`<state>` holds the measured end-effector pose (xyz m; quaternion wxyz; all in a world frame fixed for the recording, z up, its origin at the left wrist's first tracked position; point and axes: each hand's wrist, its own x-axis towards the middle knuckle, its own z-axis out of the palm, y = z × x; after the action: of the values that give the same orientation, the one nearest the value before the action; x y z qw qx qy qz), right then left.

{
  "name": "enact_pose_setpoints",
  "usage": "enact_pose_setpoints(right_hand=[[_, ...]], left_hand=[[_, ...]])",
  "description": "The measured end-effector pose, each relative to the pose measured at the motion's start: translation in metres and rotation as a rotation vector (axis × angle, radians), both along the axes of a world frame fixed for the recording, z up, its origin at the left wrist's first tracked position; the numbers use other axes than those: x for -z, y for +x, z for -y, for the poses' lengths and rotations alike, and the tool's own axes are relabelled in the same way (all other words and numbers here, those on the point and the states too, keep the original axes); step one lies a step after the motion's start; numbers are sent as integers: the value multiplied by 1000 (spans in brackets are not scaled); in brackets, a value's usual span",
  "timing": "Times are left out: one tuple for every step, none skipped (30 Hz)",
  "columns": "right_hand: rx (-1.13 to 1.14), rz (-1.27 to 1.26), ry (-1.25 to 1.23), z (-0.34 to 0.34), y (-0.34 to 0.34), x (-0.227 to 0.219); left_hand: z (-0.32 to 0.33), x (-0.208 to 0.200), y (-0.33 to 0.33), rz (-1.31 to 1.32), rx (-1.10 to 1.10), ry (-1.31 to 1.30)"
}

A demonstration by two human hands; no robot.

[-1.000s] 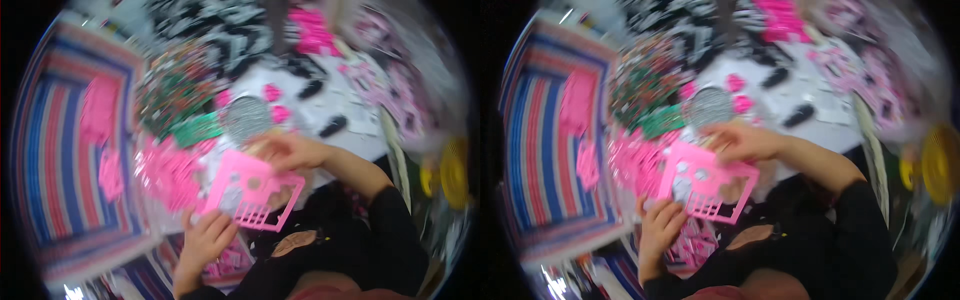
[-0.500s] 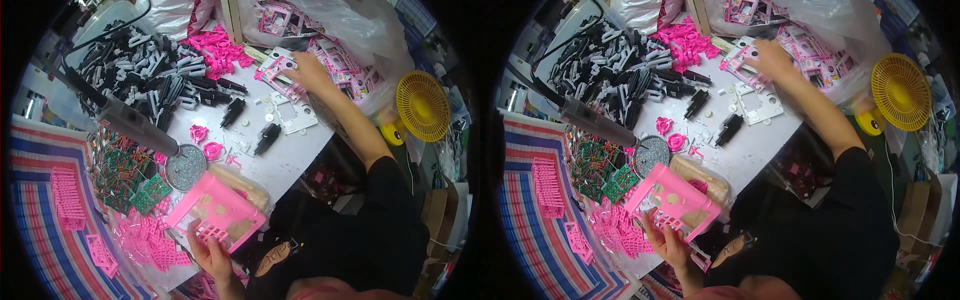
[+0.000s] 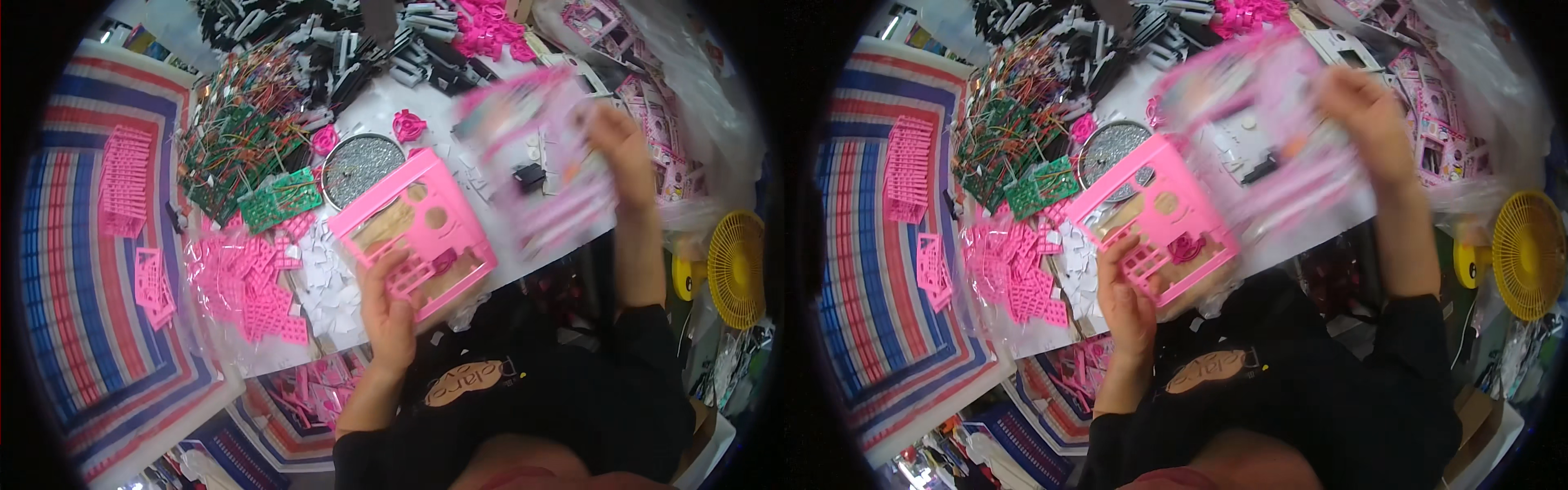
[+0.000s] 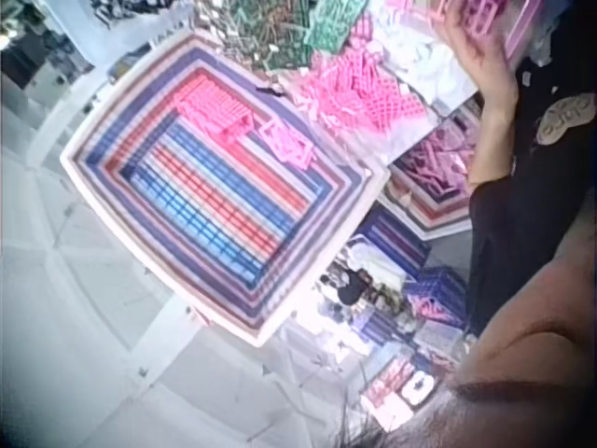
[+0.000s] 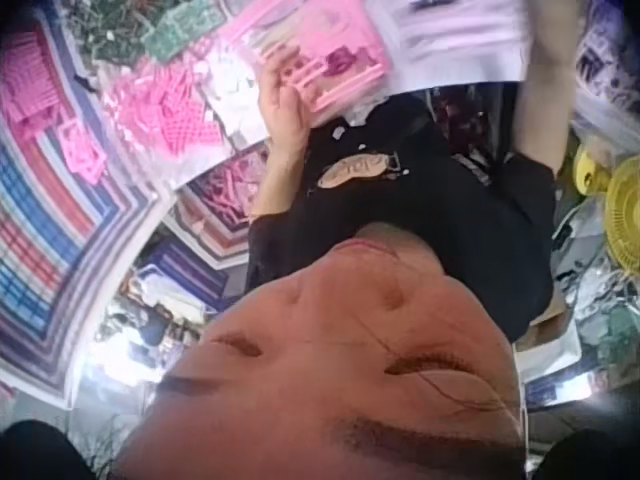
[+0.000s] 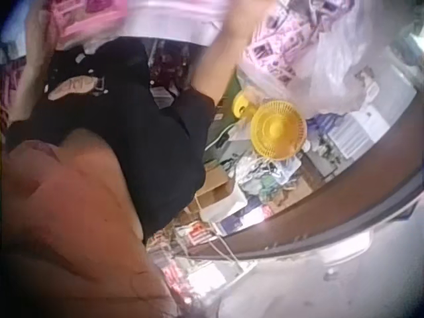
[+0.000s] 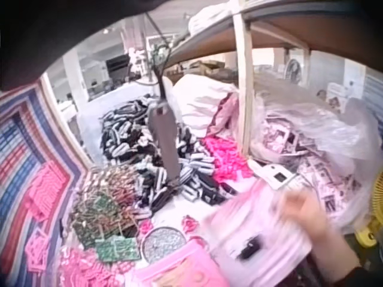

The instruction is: Assembling internal electronic and mechanical components into a pink toy housing using a hot glue gun.

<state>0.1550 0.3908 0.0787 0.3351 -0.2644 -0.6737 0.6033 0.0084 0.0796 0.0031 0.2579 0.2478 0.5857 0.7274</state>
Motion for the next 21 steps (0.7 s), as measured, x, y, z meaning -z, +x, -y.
enact_pose_setpoints(right_hand=[[-221, -10, -101, 31, -8, 12], [-310, -58, -174, 69, -24, 26], [-237, -10, 323, 87, -38, 28], [-208, -45, 373, 102, -48, 30], [-177, -81, 425, 116, -58, 34], [-196, -193, 27, 130, -64, 39], [-303, -214, -235, 134, -65, 48], [-375, -220, -500, 135, -68, 56], [-542, -144, -621, 128, -70, 63], [-709, -64, -739, 125, -72, 67], [-665, -62, -506, 137, -69, 69], [-630, -84, -425, 147, -71, 67], [-593, -107, -345, 155, -74, 64], [-553, -129, -264, 160, -77, 64], [-555, -136, -287, 164, -79, 64], [-545, -111, -208, 167, -79, 62], [-532, -86, -128, 170, -77, 57], [-519, -62, -48, 171, -77, 53], [-530, -69, -28, 171, -78, 55], [-539, -76, -7, 170, -79, 58], [-545, -77, 11, 170, -78, 61]], left_hand=[[-7, -3, 5, 97, 21, 55], [-6, 7, 5, 42, 13, 22], [-5, 16, 5, -10, 10, -11], [-6, 9, 5, 121, -26, 42], [-6, -2, 5, 247, -63, 95], [-5, -8, 5, 372, -107, 144], [0, -7, 2, 334, -104, 102], [7, -4, -4, 296, -102, 60], [15, -1, -12, 255, -101, 17], [21, 2, -17, 215, -98, -25], [17, 5, -16, -38, -254, -86], [12, 8, -17, -278, -438, -182], [13, 5, -20, -504, -509, -251], [9, 0, -16, -448, -513, -124], [5, -5, -12, -396, -517, 4], [9, -5, -13, -451, -479, -128], [13, -4, -14, -504, -439, -260], [16, -3, -15, -555, -398, -392], [18, 3, -18, -552, -394, -354], [18, 4, -19, -542, -393, -353], [18, 7, -17, -527, -388, -352]])
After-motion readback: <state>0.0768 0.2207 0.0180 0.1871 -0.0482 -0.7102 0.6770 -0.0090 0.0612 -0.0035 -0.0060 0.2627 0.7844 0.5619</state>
